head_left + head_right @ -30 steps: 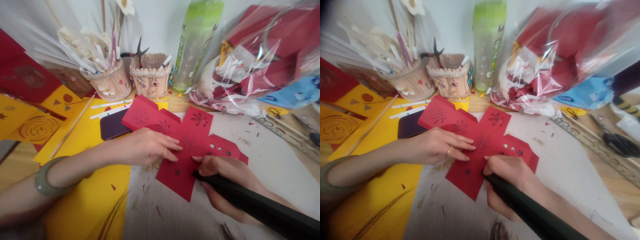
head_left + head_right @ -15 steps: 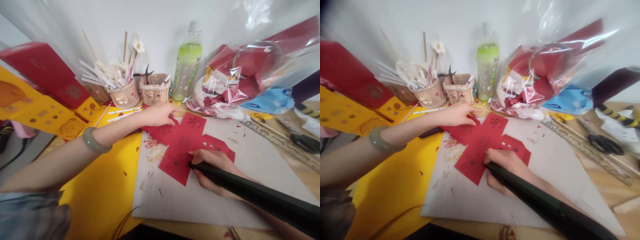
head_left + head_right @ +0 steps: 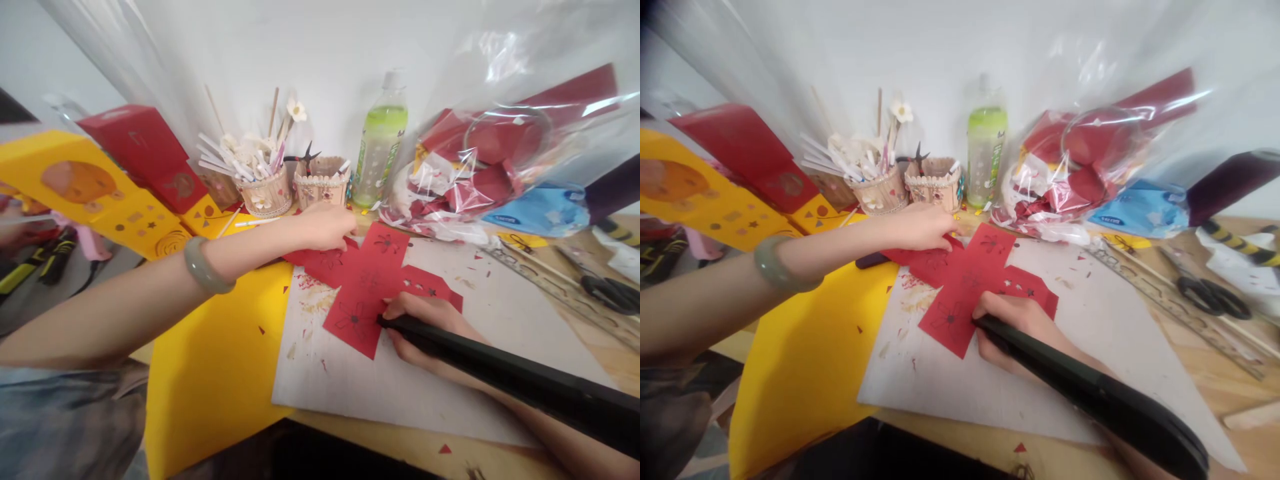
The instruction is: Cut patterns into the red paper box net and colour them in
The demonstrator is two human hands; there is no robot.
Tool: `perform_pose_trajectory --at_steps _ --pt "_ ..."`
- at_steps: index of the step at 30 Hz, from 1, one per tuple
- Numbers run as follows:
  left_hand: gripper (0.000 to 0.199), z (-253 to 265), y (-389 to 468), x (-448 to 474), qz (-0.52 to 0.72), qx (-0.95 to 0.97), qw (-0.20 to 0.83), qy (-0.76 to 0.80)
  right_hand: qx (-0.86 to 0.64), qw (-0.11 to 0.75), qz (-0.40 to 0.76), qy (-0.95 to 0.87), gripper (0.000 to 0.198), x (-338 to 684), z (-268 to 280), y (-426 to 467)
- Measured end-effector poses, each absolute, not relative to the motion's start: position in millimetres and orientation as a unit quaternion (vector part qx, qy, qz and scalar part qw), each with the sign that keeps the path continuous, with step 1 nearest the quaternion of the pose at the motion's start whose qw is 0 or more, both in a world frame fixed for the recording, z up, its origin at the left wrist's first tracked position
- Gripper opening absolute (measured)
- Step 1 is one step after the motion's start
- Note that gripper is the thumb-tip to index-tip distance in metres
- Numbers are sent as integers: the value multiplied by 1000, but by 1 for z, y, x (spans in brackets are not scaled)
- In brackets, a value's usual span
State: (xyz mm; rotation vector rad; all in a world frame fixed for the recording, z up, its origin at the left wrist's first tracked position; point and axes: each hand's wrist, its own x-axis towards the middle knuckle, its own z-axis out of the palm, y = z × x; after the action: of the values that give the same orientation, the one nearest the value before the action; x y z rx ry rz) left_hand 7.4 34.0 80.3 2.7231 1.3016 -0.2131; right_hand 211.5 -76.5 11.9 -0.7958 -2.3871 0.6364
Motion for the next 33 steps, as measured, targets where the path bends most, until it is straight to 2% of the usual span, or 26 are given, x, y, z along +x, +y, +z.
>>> perform_pose_trajectory --at_steps 3,7,11,20,23,26,28,30,33 --pt "26 87 33 -1 -75 897 71 430 -298 264 227 -889 19 212 15 -77" --pt "12 96 21 -21 -40 884 109 453 -306 264 214 -890 14 211 19 -78" --pt "8 98 -5 -45 23 843 173 509 -346 271 195 -877 9 210 19 -76" --pt "27 56 -62 -67 102 688 391 603 -473 270 229 -807 6 203 26 -62" --pt "31 50 -77 -61 84 665 438 600 -493 266 243 -792 7 204 29 -57" --pt "33 58 -88 -56 5 673 475 568 -504 262 254 -783 13 207 26 -53" --pt "38 67 -92 -55 -85 720 445 526 -508 258 261 -779 14 208 23 -51" --pt "45 77 -91 -54 -136 799 332 482 -510 257 268 -776 14 208 21 -50" --pt "44 87 -79 -52 -111 876 156 442 -505 258 281 -774 12 207 21 -49"
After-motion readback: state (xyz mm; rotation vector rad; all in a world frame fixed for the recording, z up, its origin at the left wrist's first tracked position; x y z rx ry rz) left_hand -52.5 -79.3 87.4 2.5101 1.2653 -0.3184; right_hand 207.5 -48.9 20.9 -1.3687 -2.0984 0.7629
